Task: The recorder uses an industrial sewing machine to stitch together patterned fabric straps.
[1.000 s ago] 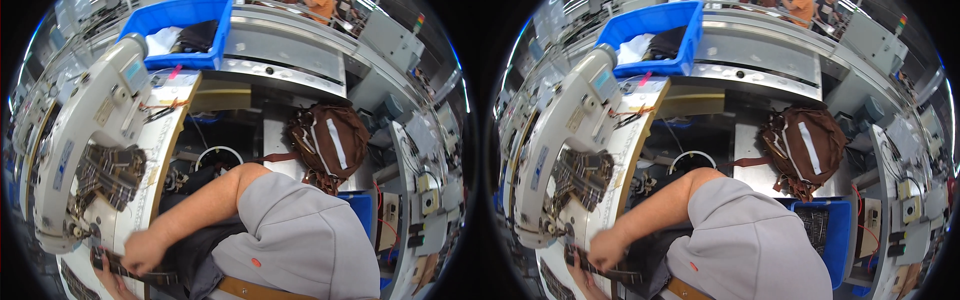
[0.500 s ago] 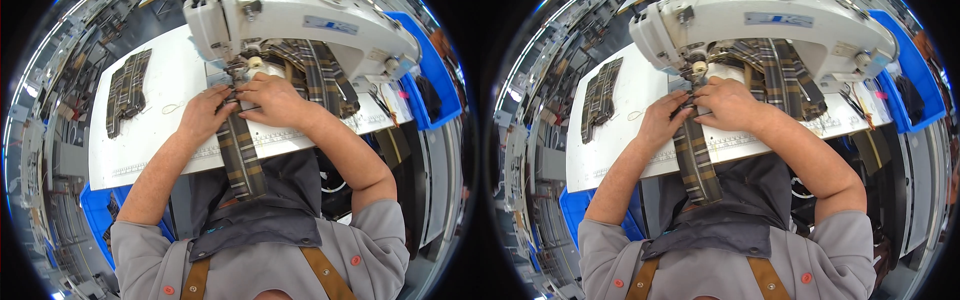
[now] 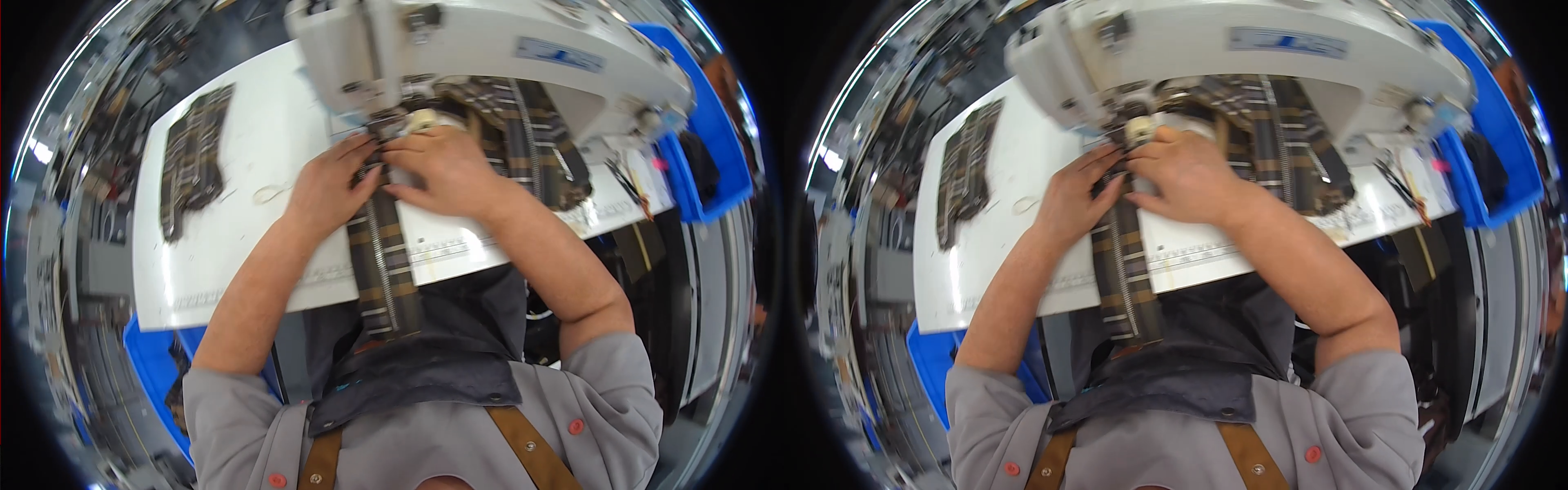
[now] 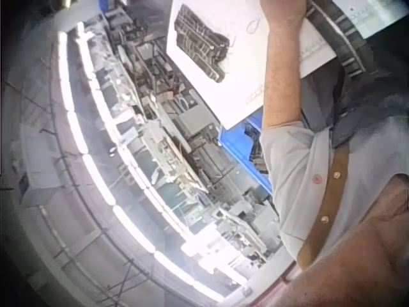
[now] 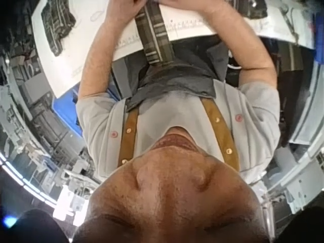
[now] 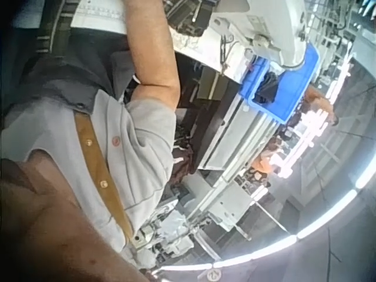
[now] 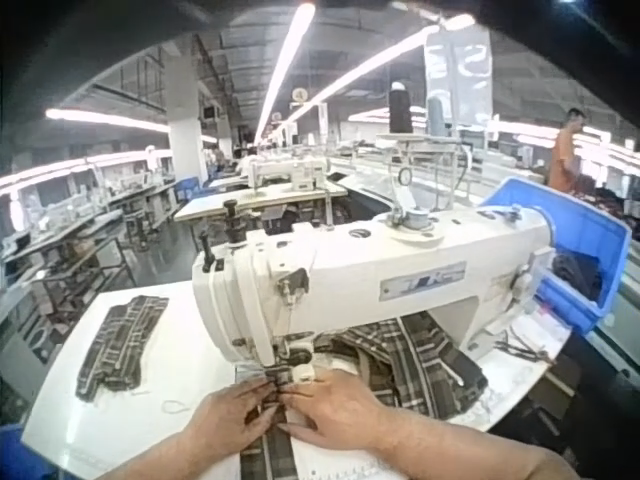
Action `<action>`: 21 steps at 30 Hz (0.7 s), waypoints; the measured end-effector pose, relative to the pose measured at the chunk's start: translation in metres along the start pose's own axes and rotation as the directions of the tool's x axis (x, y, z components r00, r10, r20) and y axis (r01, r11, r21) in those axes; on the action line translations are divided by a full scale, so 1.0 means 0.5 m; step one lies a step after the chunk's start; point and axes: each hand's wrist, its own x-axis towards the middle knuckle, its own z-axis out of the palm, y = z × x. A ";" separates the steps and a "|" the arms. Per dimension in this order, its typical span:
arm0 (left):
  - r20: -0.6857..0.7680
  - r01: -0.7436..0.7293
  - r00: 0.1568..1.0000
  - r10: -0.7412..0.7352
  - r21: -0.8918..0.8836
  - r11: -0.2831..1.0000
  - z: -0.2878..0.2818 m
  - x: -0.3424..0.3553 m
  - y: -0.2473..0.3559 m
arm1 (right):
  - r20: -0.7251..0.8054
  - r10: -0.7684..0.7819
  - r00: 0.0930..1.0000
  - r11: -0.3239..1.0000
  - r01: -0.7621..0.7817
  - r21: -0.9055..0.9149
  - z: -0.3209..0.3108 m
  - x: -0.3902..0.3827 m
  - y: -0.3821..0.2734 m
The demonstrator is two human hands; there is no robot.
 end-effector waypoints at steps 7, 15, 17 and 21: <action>0.072 -0.069 0.995 0.072 -0.041 0.997 0.014 -0.021 -0.086 | -0.087 -0.030 0.996 0.989 0.042 0.140 0.115 0.020 0.016; 0.096 -0.103 0.990 0.101 0.015 0.995 0.001 0.003 -0.003 | -0.072 -0.013 0.997 0.999 0.011 -0.032 0.127 0.016 0.028; 0.088 -0.107 0.991 0.103 0.047 0.993 0.005 0.010 0.010 | -0.040 0.002 0.999 0.999 -0.003 -0.034 0.127 0.011 0.034; 0.041 -0.084 0.996 0.083 0.023 0.996 0.003 0.004 0.012 | -0.030 0.014 0.999 1.000 -0.014 -0.028 0.128 0.021 0.029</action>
